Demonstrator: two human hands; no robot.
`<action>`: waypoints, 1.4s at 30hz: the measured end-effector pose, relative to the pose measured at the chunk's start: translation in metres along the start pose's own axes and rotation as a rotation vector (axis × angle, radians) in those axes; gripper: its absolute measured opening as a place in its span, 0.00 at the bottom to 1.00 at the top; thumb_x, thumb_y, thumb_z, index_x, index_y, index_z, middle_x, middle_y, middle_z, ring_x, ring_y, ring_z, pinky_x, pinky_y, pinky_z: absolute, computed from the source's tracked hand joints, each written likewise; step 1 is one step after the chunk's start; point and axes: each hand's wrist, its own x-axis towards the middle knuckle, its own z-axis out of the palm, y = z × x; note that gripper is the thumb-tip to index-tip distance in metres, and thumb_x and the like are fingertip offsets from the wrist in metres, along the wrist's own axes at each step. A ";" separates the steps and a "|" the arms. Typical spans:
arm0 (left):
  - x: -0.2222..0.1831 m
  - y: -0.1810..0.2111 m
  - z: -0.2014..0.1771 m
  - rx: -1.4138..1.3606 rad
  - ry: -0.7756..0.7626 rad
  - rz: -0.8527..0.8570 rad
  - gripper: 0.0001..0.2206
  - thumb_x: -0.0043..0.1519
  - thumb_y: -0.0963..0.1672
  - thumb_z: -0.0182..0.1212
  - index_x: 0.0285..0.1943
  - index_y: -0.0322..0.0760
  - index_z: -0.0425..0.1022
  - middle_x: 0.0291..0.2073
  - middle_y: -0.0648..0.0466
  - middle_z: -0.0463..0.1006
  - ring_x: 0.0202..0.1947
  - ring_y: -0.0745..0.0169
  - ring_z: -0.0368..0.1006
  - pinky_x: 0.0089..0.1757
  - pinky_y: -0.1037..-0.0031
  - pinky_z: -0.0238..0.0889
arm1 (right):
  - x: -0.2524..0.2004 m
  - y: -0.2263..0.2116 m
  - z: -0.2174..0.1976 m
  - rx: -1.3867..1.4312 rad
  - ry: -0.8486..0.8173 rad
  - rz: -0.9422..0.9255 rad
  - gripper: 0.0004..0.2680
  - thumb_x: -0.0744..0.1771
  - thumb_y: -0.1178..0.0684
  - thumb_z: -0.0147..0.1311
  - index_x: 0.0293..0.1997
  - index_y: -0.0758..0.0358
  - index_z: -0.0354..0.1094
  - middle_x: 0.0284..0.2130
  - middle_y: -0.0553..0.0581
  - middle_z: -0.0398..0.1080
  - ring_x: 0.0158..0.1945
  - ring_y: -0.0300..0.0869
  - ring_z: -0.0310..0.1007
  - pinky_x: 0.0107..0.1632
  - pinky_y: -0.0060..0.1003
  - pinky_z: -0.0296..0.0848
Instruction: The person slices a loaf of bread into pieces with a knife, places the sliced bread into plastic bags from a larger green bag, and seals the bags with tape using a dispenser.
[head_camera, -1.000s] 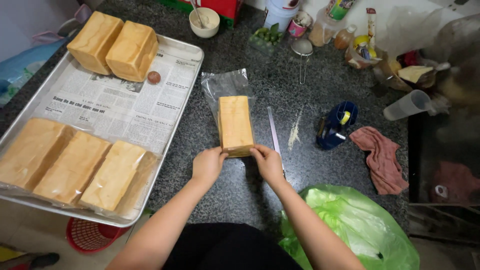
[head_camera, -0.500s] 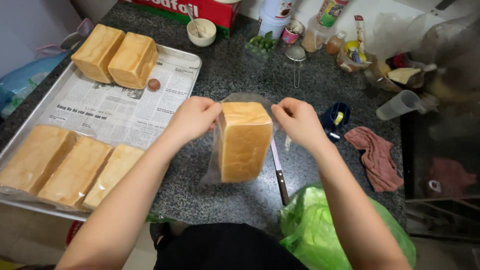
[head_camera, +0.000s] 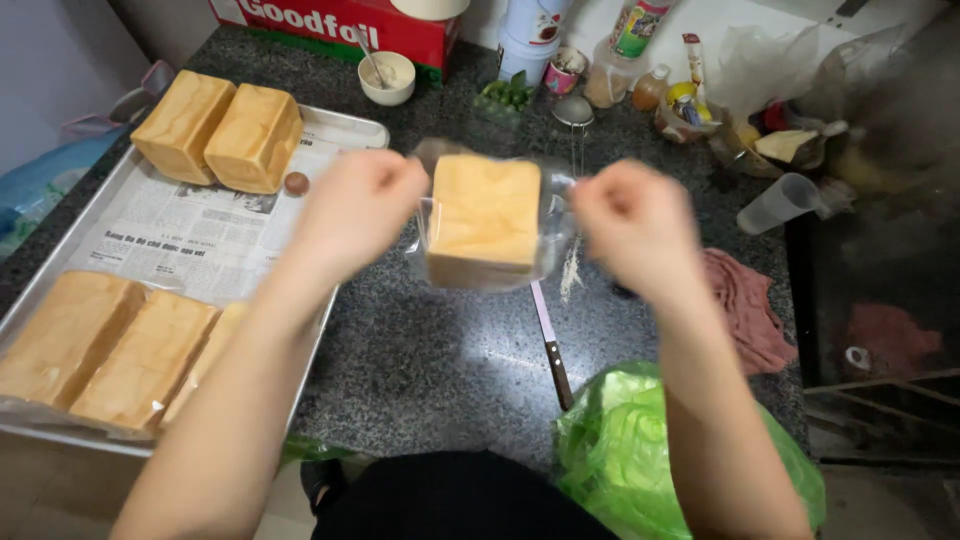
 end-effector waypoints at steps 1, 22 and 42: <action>0.004 -0.020 0.010 0.002 -0.002 -0.002 0.16 0.63 0.49 0.56 0.30 0.32 0.79 0.20 0.53 0.77 0.23 0.68 0.70 0.29 0.70 0.62 | 0.003 0.018 0.012 0.003 -0.001 0.002 0.10 0.69 0.51 0.57 0.31 0.67 0.67 0.19 0.46 0.68 0.20 0.32 0.65 0.23 0.32 0.63; -0.002 -0.042 0.063 -0.168 -0.072 -0.083 0.16 0.67 0.51 0.55 0.39 0.34 0.78 0.32 0.52 0.81 0.35 0.61 0.77 0.39 0.72 0.68 | -0.035 -0.016 0.034 -0.278 -0.358 0.115 0.15 0.66 0.47 0.54 0.23 0.69 0.71 0.13 0.56 0.69 0.17 0.38 0.71 0.23 0.36 0.68; -0.072 -0.043 0.067 0.395 0.033 0.426 0.12 0.62 0.49 0.69 0.30 0.41 0.77 0.52 0.55 0.79 0.61 0.53 0.68 0.64 0.46 0.38 | -0.108 0.251 0.196 -0.335 -0.226 0.098 0.18 0.60 0.54 0.62 0.56 0.60 0.71 0.43 0.68 0.75 0.45 0.59 0.76 0.47 0.48 0.74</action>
